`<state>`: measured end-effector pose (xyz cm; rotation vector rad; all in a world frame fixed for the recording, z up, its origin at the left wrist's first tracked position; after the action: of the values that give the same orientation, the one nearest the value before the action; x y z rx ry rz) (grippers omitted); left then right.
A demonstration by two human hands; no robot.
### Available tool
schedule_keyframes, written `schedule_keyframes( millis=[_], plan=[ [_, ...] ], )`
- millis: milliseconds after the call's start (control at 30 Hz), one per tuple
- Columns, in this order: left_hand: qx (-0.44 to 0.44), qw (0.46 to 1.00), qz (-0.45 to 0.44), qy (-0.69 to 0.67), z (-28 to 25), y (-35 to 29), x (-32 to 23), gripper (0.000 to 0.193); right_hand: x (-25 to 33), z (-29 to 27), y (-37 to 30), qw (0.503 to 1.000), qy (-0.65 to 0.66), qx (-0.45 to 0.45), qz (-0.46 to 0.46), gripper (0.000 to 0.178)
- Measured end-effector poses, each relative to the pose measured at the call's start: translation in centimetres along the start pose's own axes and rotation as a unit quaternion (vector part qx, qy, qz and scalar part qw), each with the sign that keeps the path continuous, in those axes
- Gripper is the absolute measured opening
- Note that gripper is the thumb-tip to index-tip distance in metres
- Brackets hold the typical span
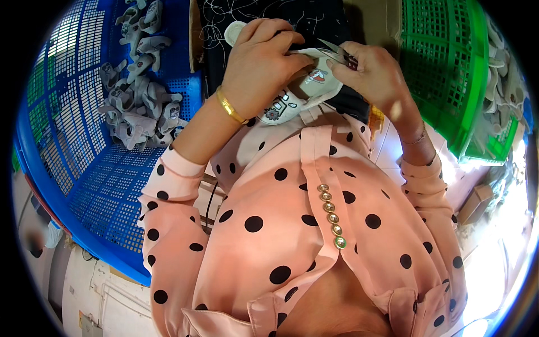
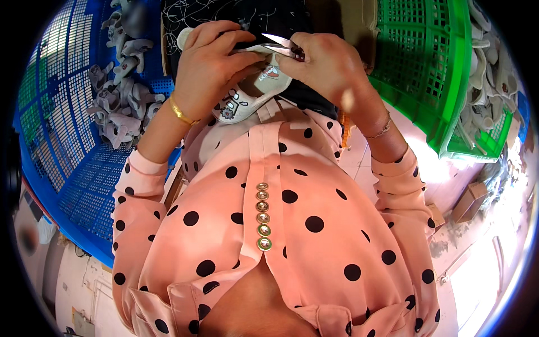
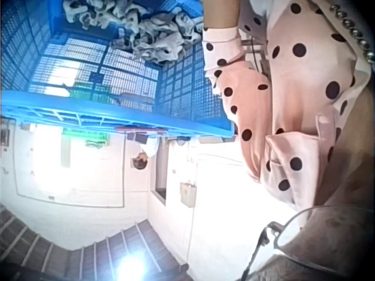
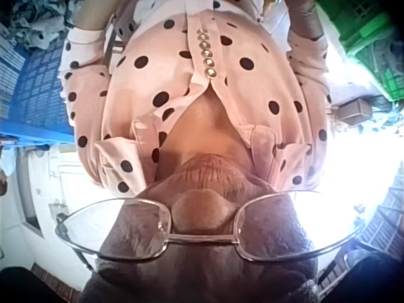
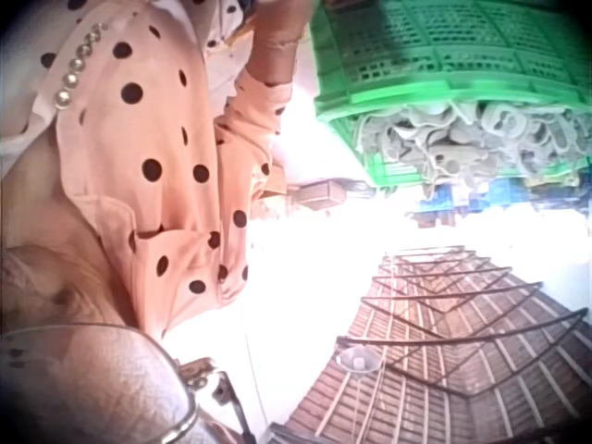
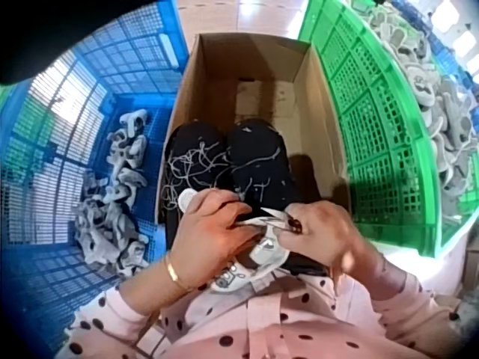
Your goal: The person uses a pair of scissors to trim loose threads and excess fabric from the edges of a small, light-colored slipper. They handle the slipper with both hands, turning it to access different areas, and place the finished item into a green basket before picking up another slipper to repeat the process.
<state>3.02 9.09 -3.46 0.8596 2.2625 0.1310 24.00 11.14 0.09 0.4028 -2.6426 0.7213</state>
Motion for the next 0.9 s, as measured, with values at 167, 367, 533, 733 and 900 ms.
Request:
schedule_keyframes(
  millis=[167, 367, 533, 733, 900],
  plan=[
    [0.013, 1.000, -0.016, 0.004, 1.9, 0.4, 0.4, 0.018, 0.0, 0.3, -0.2, 1.000, 0.025, -0.009, 0.015, 0.036],
    [0.016, 0.995, -0.028, -0.093, 1.0, 0.5, 0.6, 0.013, -0.2, 0.5, -0.1, 0.999, 0.029, -0.001, 0.020, 0.037],
    [-0.116, 0.971, -0.166, -0.126, -4.4, -0.2, 0.9, 0.016, -1.6, 0.3, 0.1, 0.998, 0.067, 0.008, 0.010, 0.037],
    [0.077, 0.997, -0.008, 0.001, -1.3, 1.4, -1.5, 0.024, -2.5, 0.8, 0.5, 0.996, 0.081, 0.014, -0.024, 0.033],
    [0.154, 0.985, -0.074, 0.010, 2.1, 2.2, -0.8, 0.015, -3.0, 1.4, 0.3, 0.992, 0.125, -0.010, -0.015, 0.034]
  ],
)
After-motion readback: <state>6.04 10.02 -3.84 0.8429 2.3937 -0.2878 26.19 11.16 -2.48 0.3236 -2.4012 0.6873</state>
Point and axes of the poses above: each hand's wrist, its own y-axis towards the middle knuckle, its own z-axis out of the palm, x = y × z, the point moved 1 cm from there along y, towards the middle knuckle, and after that the axes turned 12 degrees about -y, right-handed, at the moved point
